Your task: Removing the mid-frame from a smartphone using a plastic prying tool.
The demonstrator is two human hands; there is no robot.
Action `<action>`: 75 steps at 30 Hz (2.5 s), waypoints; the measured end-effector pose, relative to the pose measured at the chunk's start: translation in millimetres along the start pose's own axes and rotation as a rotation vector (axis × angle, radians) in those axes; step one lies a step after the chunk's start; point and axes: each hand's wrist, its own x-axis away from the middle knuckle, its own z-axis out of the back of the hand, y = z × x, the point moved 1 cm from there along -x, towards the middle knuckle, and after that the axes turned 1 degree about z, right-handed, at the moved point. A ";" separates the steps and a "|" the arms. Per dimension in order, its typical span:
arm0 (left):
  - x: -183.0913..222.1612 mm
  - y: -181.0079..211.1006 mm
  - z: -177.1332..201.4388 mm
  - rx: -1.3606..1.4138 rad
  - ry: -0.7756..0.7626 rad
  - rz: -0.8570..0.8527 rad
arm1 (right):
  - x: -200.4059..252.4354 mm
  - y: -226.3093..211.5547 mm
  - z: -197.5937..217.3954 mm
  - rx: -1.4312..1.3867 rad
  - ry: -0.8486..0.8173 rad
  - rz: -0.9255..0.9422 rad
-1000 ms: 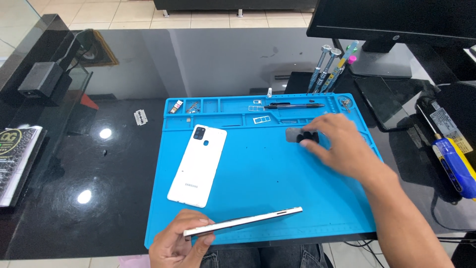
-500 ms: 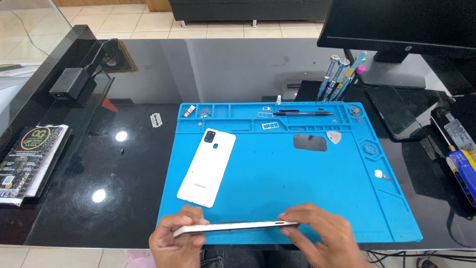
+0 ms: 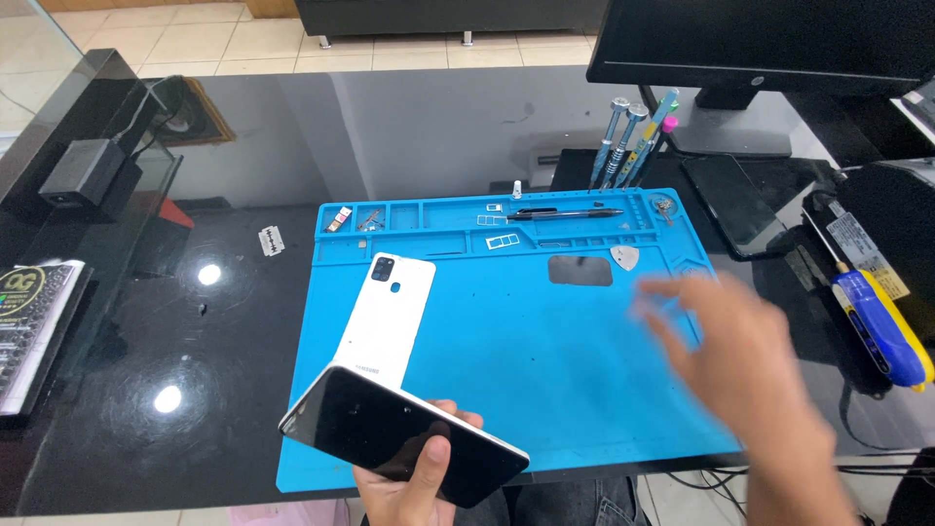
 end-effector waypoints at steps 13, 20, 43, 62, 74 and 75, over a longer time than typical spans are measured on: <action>-20.5 -28.2 32.0 0.070 -0.288 -0.218 | -78.9 53.6 -56.3 0.061 -0.535 -0.258; -13.3 -19.5 28.6 0.055 -0.272 -0.084 | -72.2 58.4 -60.3 -0.005 -0.400 -0.239; 18.9 30.2 -11.5 -0.607 -0.705 0.055 | -80.6 40.1 -47.4 0.046 -0.563 -0.352; 17.2 40.8 -26.9 -0.709 -0.580 0.197 | -79.6 43.9 -40.9 0.093 -0.529 -0.294; 12.4 41.9 -27.4 -0.368 -0.556 0.324 | -71.0 39.2 -47.8 0.290 -0.528 -0.126; 10.2 40.2 -24.5 -0.361 -0.596 0.270 | -66.9 42.0 -52.8 0.336 -0.493 -0.038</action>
